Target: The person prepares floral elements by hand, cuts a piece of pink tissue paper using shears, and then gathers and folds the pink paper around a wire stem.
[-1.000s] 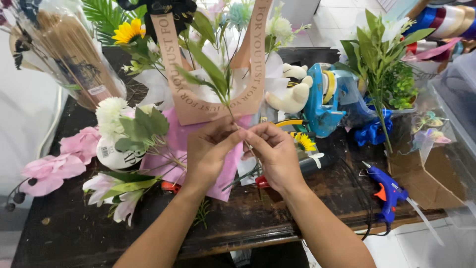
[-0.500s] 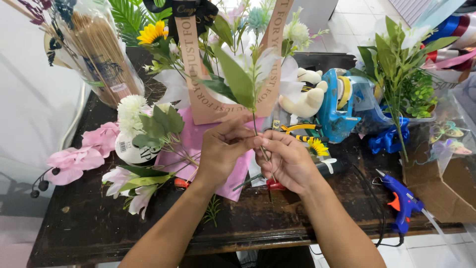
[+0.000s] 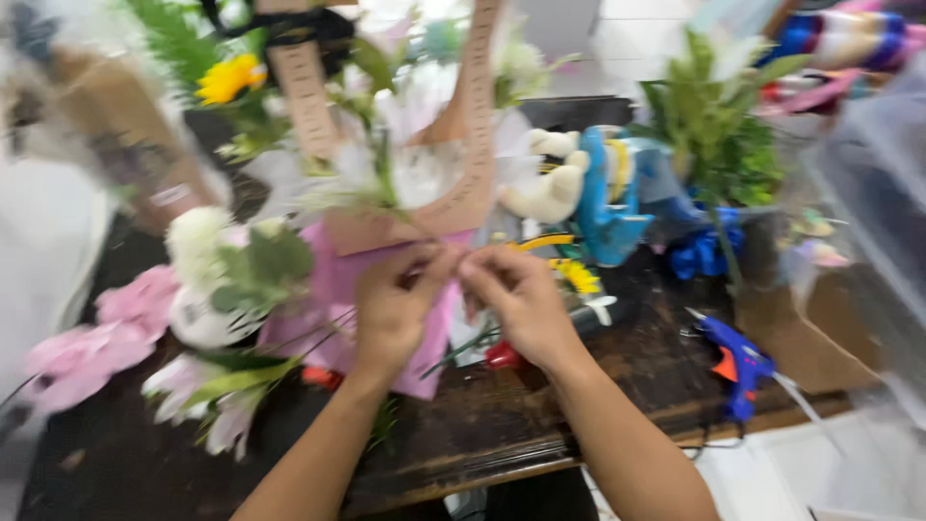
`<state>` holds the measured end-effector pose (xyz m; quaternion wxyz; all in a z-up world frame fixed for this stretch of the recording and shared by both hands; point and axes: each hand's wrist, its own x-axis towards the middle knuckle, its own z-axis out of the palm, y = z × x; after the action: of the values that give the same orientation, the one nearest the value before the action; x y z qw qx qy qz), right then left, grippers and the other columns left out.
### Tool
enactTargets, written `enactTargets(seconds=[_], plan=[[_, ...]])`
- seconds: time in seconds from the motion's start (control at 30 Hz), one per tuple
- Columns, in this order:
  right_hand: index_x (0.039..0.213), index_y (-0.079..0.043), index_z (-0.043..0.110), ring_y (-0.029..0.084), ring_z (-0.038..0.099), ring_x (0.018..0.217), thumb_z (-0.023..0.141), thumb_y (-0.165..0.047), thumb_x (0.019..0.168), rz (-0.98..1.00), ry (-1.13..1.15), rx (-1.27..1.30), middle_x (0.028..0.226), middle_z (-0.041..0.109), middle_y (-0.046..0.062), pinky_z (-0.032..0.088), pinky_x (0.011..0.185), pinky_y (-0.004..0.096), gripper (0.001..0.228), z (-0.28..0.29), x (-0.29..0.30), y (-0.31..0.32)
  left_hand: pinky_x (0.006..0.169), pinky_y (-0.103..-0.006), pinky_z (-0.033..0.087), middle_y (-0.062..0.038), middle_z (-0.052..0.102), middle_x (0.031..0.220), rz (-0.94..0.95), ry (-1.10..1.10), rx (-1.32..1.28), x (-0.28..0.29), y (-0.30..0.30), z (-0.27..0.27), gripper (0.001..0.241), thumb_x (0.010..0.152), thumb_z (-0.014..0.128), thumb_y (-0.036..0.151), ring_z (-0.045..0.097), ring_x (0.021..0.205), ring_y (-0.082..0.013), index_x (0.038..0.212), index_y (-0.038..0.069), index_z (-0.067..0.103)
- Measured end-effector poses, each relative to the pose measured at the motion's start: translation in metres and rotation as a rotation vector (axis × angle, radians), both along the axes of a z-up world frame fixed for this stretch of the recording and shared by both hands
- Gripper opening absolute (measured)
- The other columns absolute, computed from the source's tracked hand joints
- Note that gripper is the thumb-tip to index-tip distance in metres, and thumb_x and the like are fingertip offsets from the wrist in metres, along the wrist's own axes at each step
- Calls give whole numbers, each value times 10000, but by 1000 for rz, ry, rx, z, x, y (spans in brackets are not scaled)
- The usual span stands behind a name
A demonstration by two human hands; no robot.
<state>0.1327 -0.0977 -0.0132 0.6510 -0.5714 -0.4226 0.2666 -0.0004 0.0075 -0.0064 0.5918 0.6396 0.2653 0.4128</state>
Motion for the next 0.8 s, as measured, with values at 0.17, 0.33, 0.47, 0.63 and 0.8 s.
enactTargets(seconds=[0.17,0.33,0.47,0.63,0.8], plan=[[1008,-110,843,225,749,726,783,-171,1018,-555,-420,-106,789,774,93,610,736,376,87,25,86,-33,764,-359,705,-169,853,897,-16,-59,-32,0,-7,0,156,1034,793,174,813,820,-227,1047,22,820],[1089,-92,804,346,756,856,844,-297,991,-877,-655,-351,922,759,134,592,830,482,231,-15,174,-63,734,-327,707,-159,857,860,-86,-101,-43,3,-11,-12,137,1023,803,166,839,795,-219,1010,32,828],[1078,-203,853,263,755,897,799,-483,988,-866,-452,-567,873,746,28,581,855,420,299,-39,194,-54,732,-339,705,-196,851,839,-132,-80,-10,0,-15,-6,156,1004,814,138,838,780,-237,1013,-17,828],[976,-201,869,120,638,810,838,-302,923,-879,-50,-276,837,752,-6,516,753,327,118,-41,196,-50,739,-321,696,-187,845,836,-143,-113,0,-3,-15,-2,151,1001,818,134,825,767,-218,1032,-14,825],[941,-46,836,213,684,1063,872,-245,843,-773,-65,-217,1267,786,173,553,856,369,225,-24,182,-68,737,-326,695,-200,843,825,-167,-126,11,-4,-14,2,170,1008,802,140,825,760,-225,1040,-26,821]])
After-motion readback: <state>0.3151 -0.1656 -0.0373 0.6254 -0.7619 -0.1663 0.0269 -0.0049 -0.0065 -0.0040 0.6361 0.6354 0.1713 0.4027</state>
